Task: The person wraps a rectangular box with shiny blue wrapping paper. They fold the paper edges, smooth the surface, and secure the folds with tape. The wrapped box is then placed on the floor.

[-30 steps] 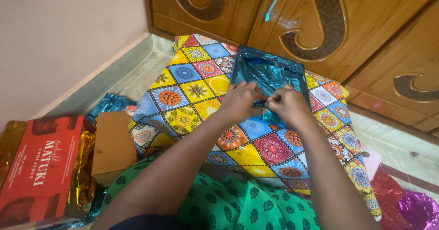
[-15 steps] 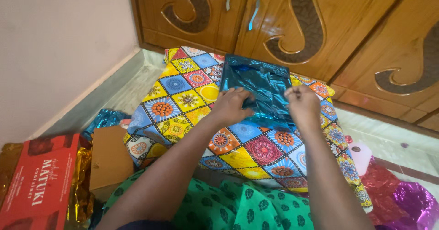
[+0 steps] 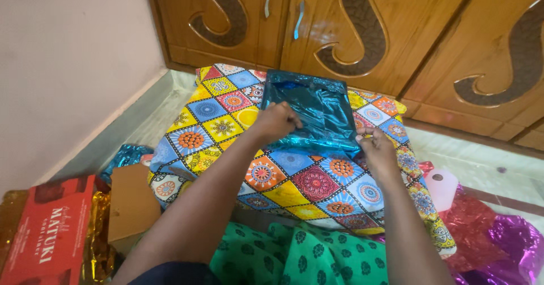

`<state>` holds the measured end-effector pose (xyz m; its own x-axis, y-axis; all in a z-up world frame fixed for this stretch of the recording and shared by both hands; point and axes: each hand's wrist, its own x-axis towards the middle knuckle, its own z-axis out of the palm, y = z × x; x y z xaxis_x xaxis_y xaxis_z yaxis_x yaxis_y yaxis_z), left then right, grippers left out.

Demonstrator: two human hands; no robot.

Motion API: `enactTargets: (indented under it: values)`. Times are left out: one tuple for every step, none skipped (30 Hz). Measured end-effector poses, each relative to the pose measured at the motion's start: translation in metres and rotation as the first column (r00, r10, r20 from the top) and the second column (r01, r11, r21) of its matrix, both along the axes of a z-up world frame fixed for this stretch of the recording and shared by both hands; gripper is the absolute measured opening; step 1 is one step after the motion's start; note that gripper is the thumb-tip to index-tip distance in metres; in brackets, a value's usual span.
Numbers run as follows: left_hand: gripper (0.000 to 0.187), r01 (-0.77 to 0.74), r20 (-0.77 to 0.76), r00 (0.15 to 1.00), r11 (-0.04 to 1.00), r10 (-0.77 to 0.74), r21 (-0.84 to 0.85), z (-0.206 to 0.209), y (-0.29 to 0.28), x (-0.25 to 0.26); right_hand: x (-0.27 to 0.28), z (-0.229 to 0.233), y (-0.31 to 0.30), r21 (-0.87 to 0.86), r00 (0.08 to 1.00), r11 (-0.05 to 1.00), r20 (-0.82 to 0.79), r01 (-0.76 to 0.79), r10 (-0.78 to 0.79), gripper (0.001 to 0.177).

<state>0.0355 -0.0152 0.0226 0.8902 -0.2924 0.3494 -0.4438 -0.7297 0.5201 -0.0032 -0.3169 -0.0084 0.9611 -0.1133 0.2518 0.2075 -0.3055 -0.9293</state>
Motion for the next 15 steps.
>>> enactTargets:
  values:
    - [0.017, -0.05, 0.004, 0.999, 0.998, 0.05, -0.025, -0.003, -0.003, 0.001, -0.001, 0.0, 0.001, 0.056, 0.999, 0.998, 0.004, -0.034, 0.034, 0.022]
    - [0.016, -0.064, 0.026, 0.998, 0.998, 0.064, -0.026, -0.004, -0.005, 0.004, 0.0, 0.002, 0.002, -0.009, 1.0, 1.0, 0.001, 0.013, -0.013, 0.021]
    - [0.016, -0.078, 0.048, 0.996, 0.997, 0.079, -0.028, -0.005, -0.006, 0.006, -0.001, 0.005, 0.004, -0.073, 0.998, 0.996, 0.002, 0.059, -0.059, 0.02]
    - [0.017, -0.09, 0.069, 0.993, 0.995, 0.092, -0.031, -0.007, -0.008, 0.007, -0.004, 0.008, 0.006, -0.14, 0.994, 0.984, 0.003, 0.106, -0.107, 0.019]
    - [0.015, -0.09, 0.052, 0.994, 0.995, 0.092, -0.05, -0.009, -0.007, 0.008, -0.007, 0.012, 0.01, -0.246, 0.982, 0.956, 0.137, 0.161, -0.13, 0.018]
    - [0.013, -0.089, 0.033, 0.995, 0.994, 0.092, -0.069, -0.011, -0.006, 0.009, -0.011, 0.017, 0.015, -0.341, 0.953, 0.912, 0.27, 0.226, -0.136, 0.017]
    - [0.012, -0.089, 0.015, 0.996, 0.992, 0.09, -0.087, -0.013, -0.005, 0.009, -0.015, 0.022, 0.021, -0.421, 0.909, 0.856, 0.398, 0.3, -0.123, 0.017]
    - [0.01, -0.062, 0.05, 0.996, 0.994, 0.067, -0.095, -0.015, -0.004, 0.009, -0.021, 0.028, 0.028, -0.489, 0.875, 0.809, 0.48, 0.326, -0.063, 0.018]
    - [0.008, -0.036, 0.085, 0.995, 0.994, 0.045, -0.102, -0.018, -0.003, 0.007, -0.027, 0.032, 0.037, -0.549, 0.835, 0.756, 0.551, 0.356, 0.007, 0.019]
    - [0.008, -0.008, 0.12, 0.992, 0.994, 0.021, -0.108, -0.019, -0.001, 0.005, -0.034, 0.035, 0.048, -0.6, 0.788, 0.697, 0.61, 0.392, 0.082, 0.02]
    - [0.007, -0.019, 0.123, 0.992, 0.994, 0.032, -0.106, -0.019, -0.001, 0.003, -0.041, 0.038, 0.06, -0.632, 0.8, 0.711, 0.577, 0.309, 0.165, 0.021]
    - [0.006, -0.028, 0.126, 0.991, 0.994, 0.041, -0.104, -0.019, -0.001, 0.001, -0.047, 0.04, 0.072, -0.66, 0.803, 0.717, 0.542, 0.225, 0.247, 0.022]
    - [0.007, -0.037, 0.129, 0.99, 0.994, 0.05, -0.103, -0.017, -0.003, -0.002, -0.052, 0.042, 0.082, -0.684, 0.798, 0.716, 0.506, 0.14, 0.328, 0.023]
    - [0.007, -0.051, 0.123, 0.99, 0.994, 0.062, -0.092, -0.014, -0.004, -0.004, -0.056, 0.044, 0.091, -0.69, 0.794, 0.711, 0.503, 0.132, 0.341, 0.025]
    - [0.011, -0.064, 0.118, 0.99, 0.995, 0.073, -0.081, -0.01, -0.006, -0.006, -0.061, 0.044, 0.099, -0.697, 0.79, 0.706, 0.501, 0.125, 0.353, 0.027]
